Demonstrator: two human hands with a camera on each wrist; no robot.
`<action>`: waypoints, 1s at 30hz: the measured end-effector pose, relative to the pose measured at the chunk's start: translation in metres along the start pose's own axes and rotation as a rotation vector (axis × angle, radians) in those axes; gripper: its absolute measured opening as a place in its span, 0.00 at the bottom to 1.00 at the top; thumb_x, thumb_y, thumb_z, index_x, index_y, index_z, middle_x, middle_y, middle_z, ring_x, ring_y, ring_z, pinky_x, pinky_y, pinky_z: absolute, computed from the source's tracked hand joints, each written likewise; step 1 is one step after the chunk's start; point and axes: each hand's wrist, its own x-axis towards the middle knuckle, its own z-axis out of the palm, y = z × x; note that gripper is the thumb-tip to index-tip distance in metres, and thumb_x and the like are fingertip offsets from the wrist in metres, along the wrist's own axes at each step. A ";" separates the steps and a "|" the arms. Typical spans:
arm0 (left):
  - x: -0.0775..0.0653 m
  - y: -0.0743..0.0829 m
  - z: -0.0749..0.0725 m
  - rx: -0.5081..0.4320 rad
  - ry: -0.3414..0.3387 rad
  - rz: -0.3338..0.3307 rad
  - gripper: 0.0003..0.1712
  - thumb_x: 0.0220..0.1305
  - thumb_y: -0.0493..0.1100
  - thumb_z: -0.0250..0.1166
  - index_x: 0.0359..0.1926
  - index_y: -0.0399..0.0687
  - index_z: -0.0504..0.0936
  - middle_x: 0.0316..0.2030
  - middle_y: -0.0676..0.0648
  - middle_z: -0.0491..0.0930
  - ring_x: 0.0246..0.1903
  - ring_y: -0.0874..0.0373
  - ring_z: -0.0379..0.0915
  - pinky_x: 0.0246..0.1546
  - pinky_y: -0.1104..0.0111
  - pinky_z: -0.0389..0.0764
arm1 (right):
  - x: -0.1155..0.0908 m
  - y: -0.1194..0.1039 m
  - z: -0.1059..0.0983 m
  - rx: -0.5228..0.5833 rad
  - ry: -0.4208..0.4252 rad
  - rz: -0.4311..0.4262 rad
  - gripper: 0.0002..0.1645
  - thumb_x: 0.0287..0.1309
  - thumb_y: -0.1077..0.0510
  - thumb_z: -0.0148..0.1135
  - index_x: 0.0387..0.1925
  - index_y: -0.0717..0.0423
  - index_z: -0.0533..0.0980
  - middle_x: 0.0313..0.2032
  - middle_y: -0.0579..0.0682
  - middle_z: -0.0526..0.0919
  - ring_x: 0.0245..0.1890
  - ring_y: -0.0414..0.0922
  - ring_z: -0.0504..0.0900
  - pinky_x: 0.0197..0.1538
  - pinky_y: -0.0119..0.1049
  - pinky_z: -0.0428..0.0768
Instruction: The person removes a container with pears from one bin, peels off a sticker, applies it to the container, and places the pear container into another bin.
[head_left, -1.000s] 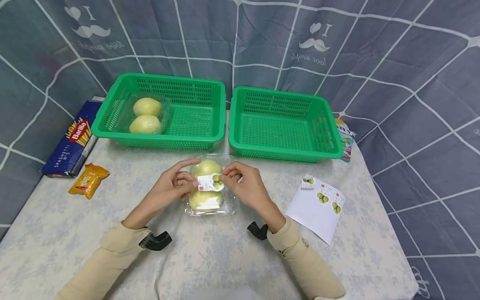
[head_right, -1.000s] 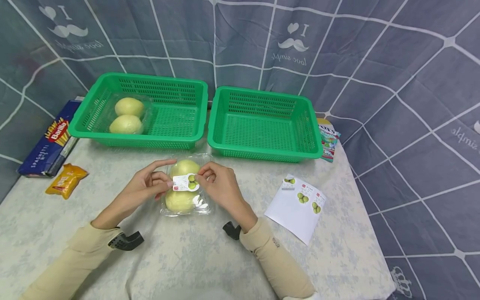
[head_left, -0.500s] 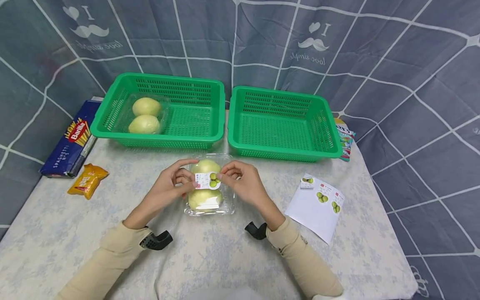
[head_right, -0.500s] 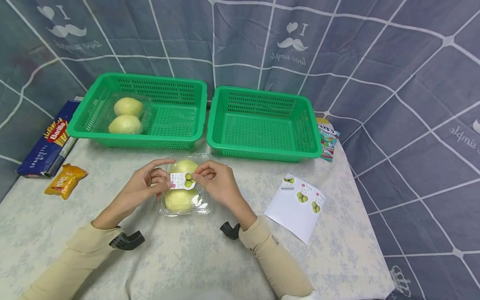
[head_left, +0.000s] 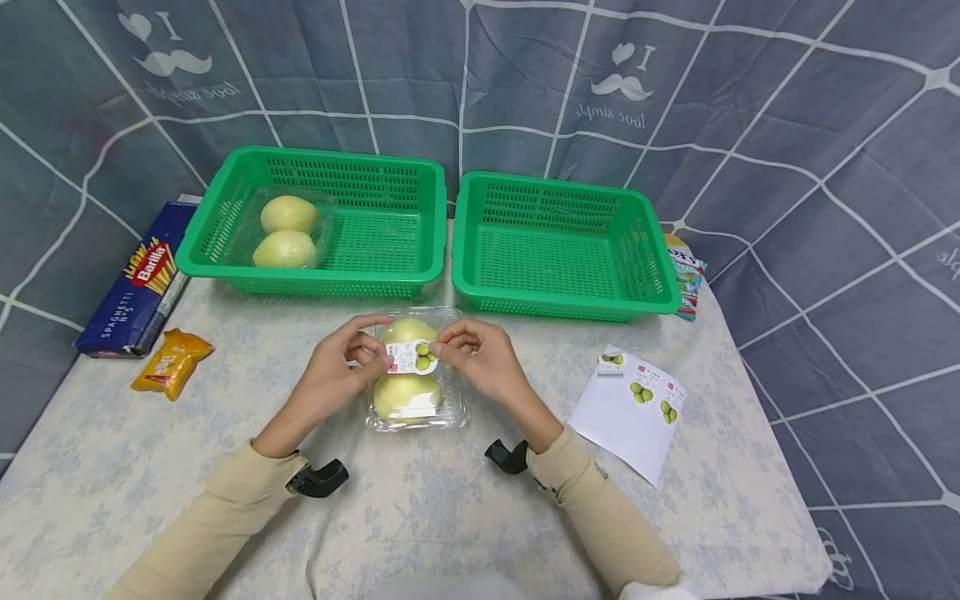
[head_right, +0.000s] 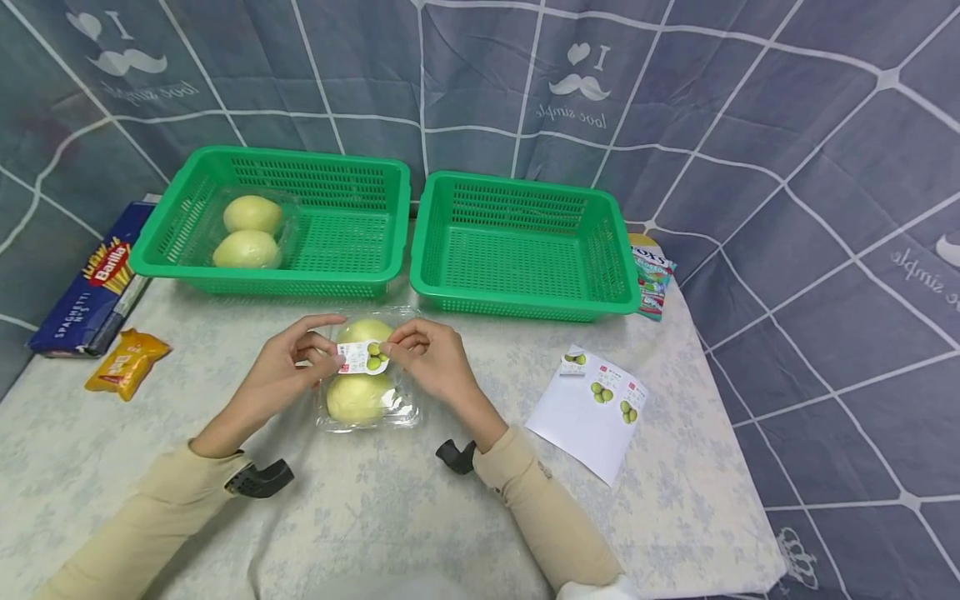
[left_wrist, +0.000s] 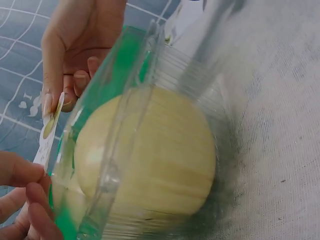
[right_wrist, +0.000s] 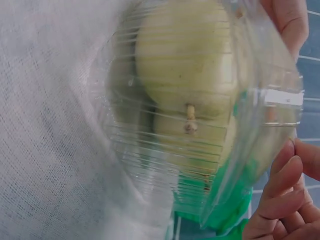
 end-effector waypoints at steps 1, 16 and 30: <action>0.000 0.000 0.000 0.030 0.013 0.005 0.29 0.64 0.33 0.65 0.66 0.43 0.73 0.35 0.43 0.83 0.25 0.66 0.74 0.20 0.73 0.72 | 0.001 0.000 0.000 -0.004 0.003 0.004 0.06 0.61 0.57 0.70 0.35 0.56 0.84 0.28 0.52 0.87 0.26 0.38 0.78 0.33 0.30 0.77; 0.001 0.006 0.008 0.351 0.048 0.077 0.24 0.62 0.33 0.66 0.60 0.47 0.79 0.31 0.46 0.83 0.20 0.65 0.68 0.22 0.72 0.69 | 0.006 0.002 0.009 -0.184 0.064 -0.017 0.04 0.58 0.58 0.71 0.31 0.56 0.85 0.27 0.52 0.87 0.25 0.37 0.77 0.30 0.28 0.75; 0.005 0.007 0.011 0.421 0.021 0.060 0.24 0.59 0.33 0.66 0.58 0.46 0.80 0.29 0.47 0.80 0.21 0.61 0.67 0.24 0.71 0.68 | 0.000 0.000 0.021 -0.462 0.160 -0.182 0.04 0.56 0.63 0.68 0.26 0.53 0.82 0.22 0.46 0.84 0.19 0.34 0.71 0.25 0.25 0.69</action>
